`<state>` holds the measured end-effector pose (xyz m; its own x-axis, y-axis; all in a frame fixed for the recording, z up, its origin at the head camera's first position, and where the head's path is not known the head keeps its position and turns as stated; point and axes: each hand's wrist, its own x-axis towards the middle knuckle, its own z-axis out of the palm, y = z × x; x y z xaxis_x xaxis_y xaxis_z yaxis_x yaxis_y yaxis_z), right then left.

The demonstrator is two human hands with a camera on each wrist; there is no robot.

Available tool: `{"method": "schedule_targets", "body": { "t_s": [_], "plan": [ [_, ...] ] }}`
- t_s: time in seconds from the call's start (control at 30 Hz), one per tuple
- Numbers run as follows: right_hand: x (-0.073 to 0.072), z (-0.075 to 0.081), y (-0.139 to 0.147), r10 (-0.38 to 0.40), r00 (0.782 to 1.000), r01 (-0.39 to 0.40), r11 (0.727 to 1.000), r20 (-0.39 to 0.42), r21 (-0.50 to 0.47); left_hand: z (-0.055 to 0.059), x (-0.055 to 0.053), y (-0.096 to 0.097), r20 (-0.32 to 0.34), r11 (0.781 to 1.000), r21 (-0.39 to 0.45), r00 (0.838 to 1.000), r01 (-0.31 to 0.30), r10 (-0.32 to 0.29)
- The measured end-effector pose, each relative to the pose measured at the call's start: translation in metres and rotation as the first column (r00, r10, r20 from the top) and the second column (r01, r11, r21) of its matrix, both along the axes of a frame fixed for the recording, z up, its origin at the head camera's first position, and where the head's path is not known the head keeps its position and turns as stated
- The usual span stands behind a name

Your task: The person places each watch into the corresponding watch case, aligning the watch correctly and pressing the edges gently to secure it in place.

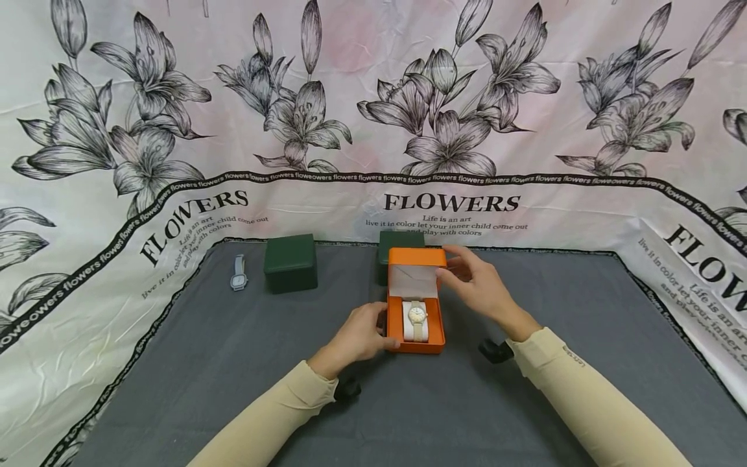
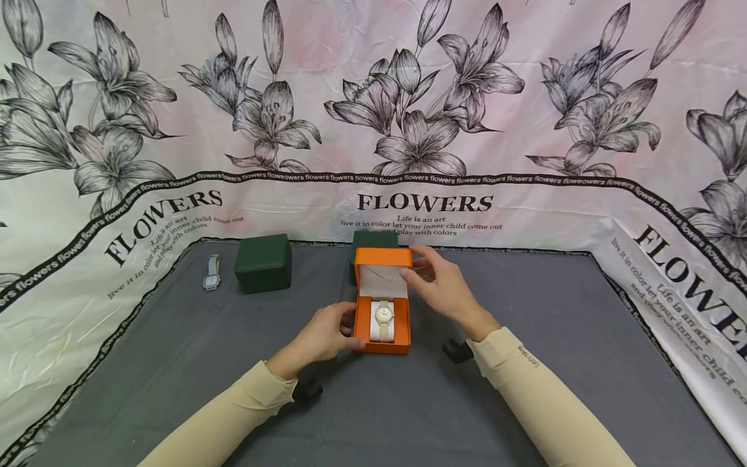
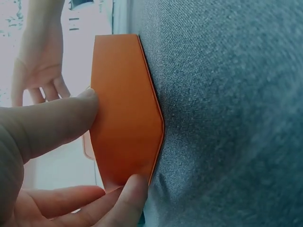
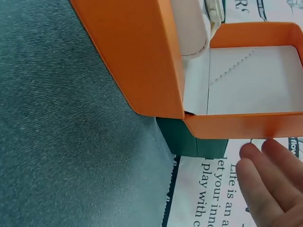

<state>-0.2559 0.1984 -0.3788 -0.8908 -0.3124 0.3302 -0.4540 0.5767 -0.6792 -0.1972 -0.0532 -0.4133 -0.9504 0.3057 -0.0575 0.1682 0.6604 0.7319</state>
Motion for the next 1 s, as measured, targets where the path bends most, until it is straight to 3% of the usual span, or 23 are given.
{"method": "schedule_targets", "body": {
  "t_s": [0.23,0.53,0.73,1.0],
  "plan": [
    [-0.001,0.000,-0.002,-0.018,0.999,0.018,1.000,0.031,-0.011,-0.004,0.001,0.000,0.009,0.999,0.039,1.000,0.000,-0.001],
    [0.000,0.004,-0.003,0.029,0.999,-0.029,0.999,0.035,-0.016,-0.007,0.002,-0.003,0.041,0.995,0.094,0.999,-0.027,0.024],
    [0.010,0.004,-0.003,0.066,0.998,-0.066,0.998,0.019,-0.015,-0.009,0.002,-0.005,0.060,0.989,0.144,0.998,-0.035,0.027],
    [0.029,-0.006,0.001,0.113,0.991,-0.114,0.993,-0.076,-0.022,-0.011,0.003,-0.006,0.078,0.979,0.203,0.997,-0.026,0.011]
  ]
}}
